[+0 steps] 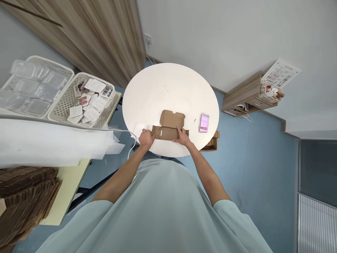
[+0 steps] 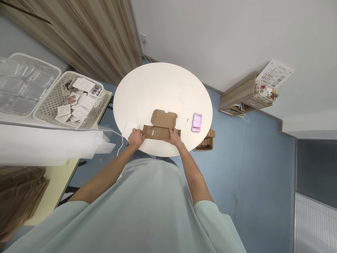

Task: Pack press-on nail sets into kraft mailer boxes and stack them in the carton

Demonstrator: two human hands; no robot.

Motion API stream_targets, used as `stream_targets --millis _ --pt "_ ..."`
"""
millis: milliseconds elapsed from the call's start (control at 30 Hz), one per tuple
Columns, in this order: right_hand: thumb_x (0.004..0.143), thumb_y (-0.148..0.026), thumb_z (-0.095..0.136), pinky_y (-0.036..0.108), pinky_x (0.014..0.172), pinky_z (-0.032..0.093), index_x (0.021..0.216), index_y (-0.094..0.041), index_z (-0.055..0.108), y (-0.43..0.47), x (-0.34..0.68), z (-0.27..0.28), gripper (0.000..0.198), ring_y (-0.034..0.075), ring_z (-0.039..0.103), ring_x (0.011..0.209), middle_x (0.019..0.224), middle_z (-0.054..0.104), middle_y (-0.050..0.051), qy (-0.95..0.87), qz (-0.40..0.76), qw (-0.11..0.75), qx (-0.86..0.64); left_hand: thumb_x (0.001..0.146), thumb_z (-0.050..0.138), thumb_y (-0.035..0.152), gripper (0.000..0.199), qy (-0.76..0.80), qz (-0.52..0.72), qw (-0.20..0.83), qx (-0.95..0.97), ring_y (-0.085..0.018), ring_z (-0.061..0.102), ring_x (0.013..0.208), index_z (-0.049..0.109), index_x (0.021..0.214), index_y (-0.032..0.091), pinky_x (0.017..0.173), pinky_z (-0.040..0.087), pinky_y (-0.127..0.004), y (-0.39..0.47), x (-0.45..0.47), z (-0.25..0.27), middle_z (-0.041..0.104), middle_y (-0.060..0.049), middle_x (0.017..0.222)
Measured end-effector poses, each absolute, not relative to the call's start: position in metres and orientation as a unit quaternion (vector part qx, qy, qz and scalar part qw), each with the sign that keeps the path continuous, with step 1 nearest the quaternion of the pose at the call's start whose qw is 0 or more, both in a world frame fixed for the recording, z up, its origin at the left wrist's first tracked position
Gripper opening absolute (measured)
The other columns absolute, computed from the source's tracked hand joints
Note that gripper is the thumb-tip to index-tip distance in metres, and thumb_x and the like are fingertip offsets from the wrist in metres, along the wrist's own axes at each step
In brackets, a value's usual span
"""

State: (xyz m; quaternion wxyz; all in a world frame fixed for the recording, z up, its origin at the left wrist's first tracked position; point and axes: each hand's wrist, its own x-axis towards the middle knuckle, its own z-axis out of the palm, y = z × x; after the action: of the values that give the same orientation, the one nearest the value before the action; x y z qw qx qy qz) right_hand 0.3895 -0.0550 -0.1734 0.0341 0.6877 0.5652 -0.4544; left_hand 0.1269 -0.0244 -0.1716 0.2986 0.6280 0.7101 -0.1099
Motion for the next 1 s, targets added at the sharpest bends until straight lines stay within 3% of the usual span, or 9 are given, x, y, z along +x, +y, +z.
stream_targets --millis 300,533,833,1000 --pt "0.084 -0.044 0.097 0.053 0.128 0.046 0.183 -0.032 0.006 -0.056 0.392 -0.179 0.135 0.042 0.049 0.161 0.185 0.014 0.026 0.568 -0.458 0.025 0.683 0.104 0.061 0.041 0.023 0.702 -0.053 0.346 0.620 -0.034 0.074 0.117 0.072 0.112 0.023 0.094 0.058 -0.042 -0.034 0.144 -0.158 0.077 -0.013 0.126" --pt "0.086 -0.041 0.095 0.053 0.128 0.047 0.183 -0.030 0.006 -0.055 0.390 -0.181 0.132 0.043 0.050 0.161 0.186 0.011 0.027 0.571 -0.444 0.025 0.690 0.101 0.067 0.055 0.034 0.682 -0.012 0.388 0.619 -0.033 0.073 0.121 0.066 0.113 0.023 0.099 0.057 -0.041 -0.037 0.161 -0.154 0.078 -0.012 0.131" --pt "0.077 -0.047 0.102 0.058 0.128 0.046 0.183 -0.032 0.002 -0.052 0.389 -0.182 0.146 0.048 0.052 0.159 0.187 0.003 0.029 0.571 -0.445 0.038 0.688 0.103 0.064 0.041 0.030 0.694 -0.041 0.399 0.598 -0.033 0.074 0.124 0.062 0.126 0.023 0.098 0.057 -0.042 -0.027 0.165 -0.164 0.080 -0.012 0.128" --pt "0.072 -0.054 0.105 0.059 0.127 0.046 0.183 -0.030 0.004 -0.052 0.389 -0.174 0.152 0.051 0.053 0.157 0.187 0.004 0.030 0.570 -0.454 0.039 0.683 0.104 0.059 0.039 0.025 0.694 -0.107 0.370 0.609 -0.038 0.074 0.123 0.068 0.118 0.021 0.094 0.058 -0.044 -0.023 0.166 -0.169 0.081 -0.016 0.125"
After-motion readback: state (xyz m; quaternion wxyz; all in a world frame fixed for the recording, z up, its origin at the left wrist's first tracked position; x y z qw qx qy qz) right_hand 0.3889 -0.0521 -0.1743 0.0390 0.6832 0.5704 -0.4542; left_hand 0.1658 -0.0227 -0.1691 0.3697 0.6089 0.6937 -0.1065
